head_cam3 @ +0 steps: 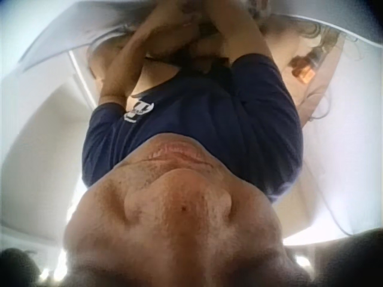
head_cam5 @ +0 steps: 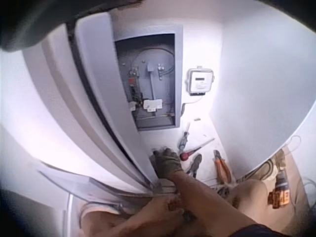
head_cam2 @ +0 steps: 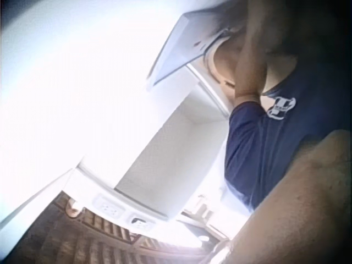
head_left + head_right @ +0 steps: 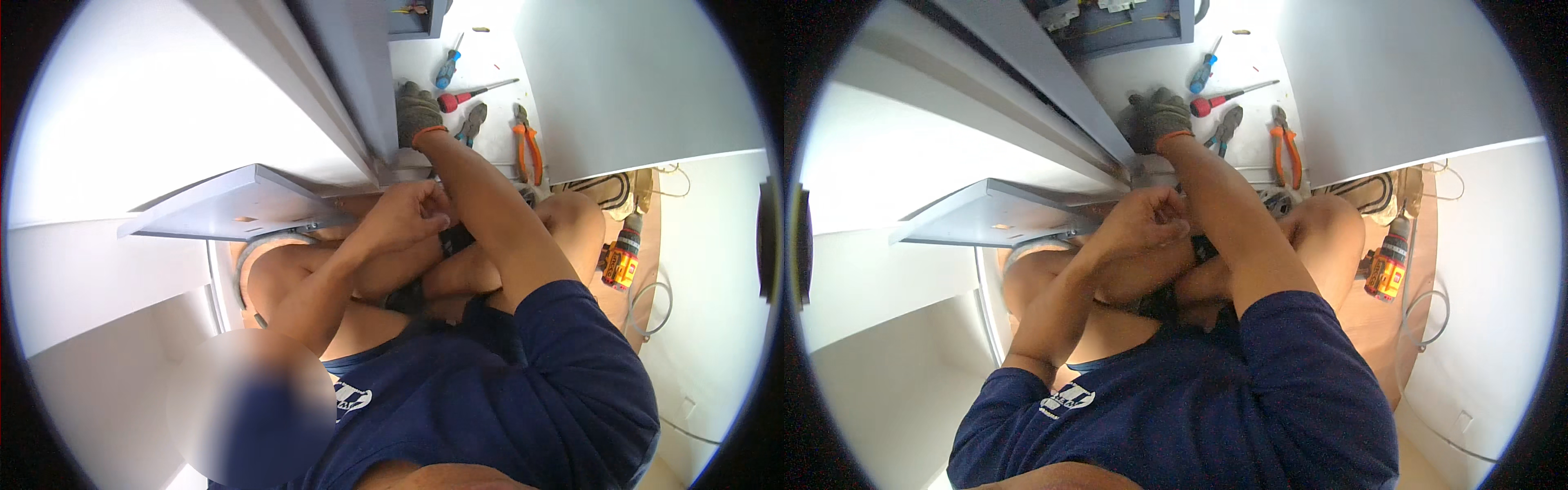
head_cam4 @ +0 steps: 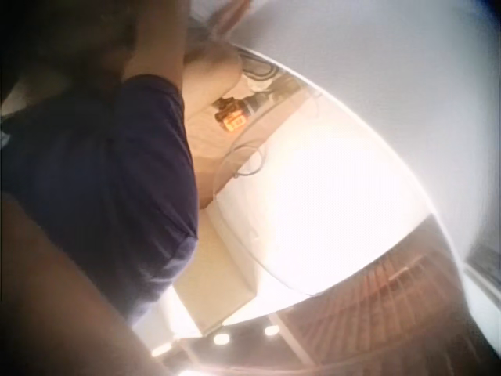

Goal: The recorder is installing or replacing an electrical meter in a cabinet, using a screwdriver and pliers to secure wires and components.

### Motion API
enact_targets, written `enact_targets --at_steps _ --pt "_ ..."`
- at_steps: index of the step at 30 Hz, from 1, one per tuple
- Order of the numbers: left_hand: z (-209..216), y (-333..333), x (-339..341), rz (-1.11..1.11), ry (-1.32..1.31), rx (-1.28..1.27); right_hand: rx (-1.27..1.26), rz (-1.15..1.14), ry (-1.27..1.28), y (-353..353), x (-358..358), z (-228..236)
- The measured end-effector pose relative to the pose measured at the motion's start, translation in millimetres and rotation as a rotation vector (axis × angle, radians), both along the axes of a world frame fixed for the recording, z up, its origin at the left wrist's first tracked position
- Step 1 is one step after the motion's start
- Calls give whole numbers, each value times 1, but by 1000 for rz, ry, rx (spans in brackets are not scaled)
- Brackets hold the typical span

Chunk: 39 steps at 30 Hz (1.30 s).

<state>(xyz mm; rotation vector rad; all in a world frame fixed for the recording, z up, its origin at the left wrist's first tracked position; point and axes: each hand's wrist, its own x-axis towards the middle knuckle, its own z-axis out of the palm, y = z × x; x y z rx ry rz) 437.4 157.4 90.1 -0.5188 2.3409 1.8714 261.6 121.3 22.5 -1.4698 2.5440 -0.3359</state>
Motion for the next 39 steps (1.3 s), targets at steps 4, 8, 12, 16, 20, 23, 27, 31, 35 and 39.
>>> enact_targets --at_steps 4,8,12,16,20,23,27,31,35,39 --pt "4 4 -3 116 55 146 8 46 196 -1 -45 -31" --pt "2 5 1 315 177 188 -315 155 -314 32 -57 48" --pt "17 9 3 459 396 381 -562 155 -787 101 -41 123" --pt "32 13 10 528 533 524 -651 229 -1047 147 -12 143" --pt "27 15 7 591 587 442 -707 290 -1178 157 9 131" --pt "29 10 10 626 465 382 -688 239 -1229 150 23 125" --pt "19 9 8 649 545 404 -668 177 -1297 155 32 126" --pt "21 10 5 658 575 389 -670 93 -1357 166 35 129" --pt "21 9 6 660 573 349 -662 8 -1422 166 31 126" --pt "22 9 5 659 521 362 -653 -79 -1485 174 32 126"
